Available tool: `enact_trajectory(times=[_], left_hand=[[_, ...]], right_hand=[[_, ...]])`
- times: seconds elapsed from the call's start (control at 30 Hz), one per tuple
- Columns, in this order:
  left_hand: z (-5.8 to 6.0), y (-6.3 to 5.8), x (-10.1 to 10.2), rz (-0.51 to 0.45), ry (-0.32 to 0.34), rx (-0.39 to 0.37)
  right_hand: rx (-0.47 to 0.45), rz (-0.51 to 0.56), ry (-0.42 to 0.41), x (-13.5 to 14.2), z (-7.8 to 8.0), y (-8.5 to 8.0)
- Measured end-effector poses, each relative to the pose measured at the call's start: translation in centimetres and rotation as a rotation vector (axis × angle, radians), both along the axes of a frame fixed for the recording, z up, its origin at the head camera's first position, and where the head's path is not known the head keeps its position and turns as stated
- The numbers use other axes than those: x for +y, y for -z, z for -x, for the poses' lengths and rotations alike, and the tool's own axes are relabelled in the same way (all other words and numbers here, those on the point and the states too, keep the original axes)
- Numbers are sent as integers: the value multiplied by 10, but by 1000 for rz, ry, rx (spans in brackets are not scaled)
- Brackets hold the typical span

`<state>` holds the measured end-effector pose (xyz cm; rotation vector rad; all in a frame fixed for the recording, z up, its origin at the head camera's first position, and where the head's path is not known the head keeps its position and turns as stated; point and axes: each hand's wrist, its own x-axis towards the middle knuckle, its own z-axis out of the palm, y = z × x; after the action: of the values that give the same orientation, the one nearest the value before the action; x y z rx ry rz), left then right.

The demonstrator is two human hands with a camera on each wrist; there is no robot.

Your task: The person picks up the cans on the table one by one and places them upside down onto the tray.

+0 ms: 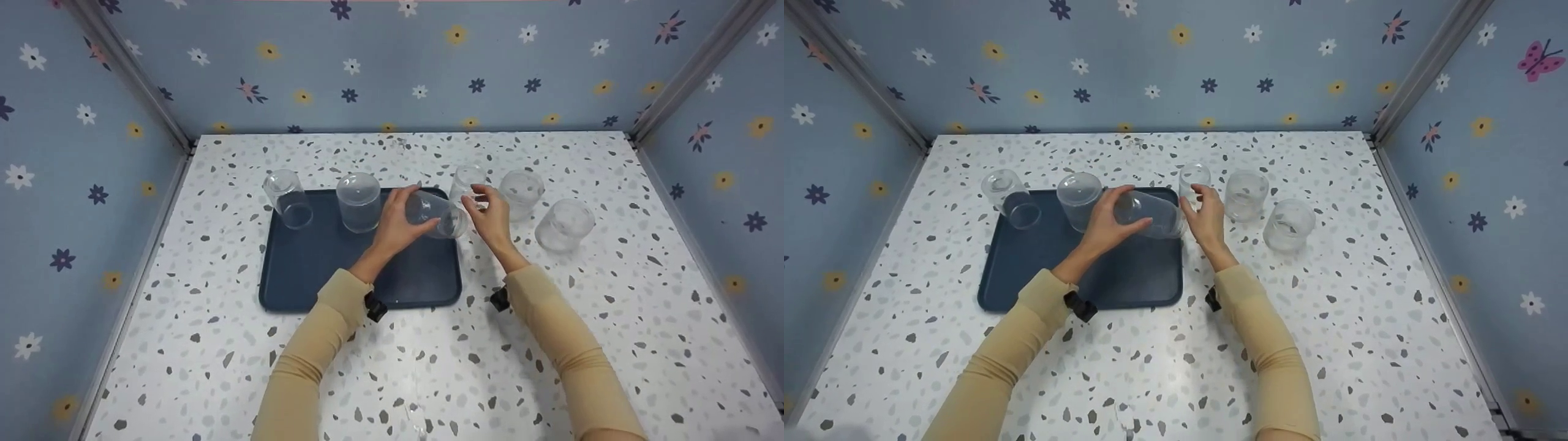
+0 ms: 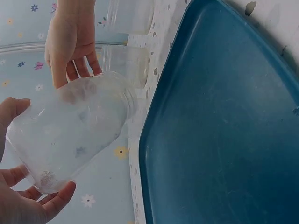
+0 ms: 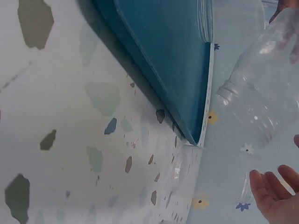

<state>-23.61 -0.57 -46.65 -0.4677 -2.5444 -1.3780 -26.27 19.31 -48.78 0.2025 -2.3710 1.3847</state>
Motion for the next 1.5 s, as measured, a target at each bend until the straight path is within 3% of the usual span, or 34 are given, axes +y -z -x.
enact_trajectory(times=[0.33,0.6,0.93,1.2,1.5], left_hand=[[11,-8,1,136,-3,-31],[22,-11,5,269,-2,-51],[35,-20,16,407,36,-95],[42,-24,23,505,43,-58],[52,-29,27,580,31,-119]], right_hand=[[149,-294,79,-3,18,2],[171,-470,96,-5,31,2],[4,-588,134,-10,44,-4],[-187,-627,116,-11,53,-11],[-333,-674,75,-9,64,-16]])
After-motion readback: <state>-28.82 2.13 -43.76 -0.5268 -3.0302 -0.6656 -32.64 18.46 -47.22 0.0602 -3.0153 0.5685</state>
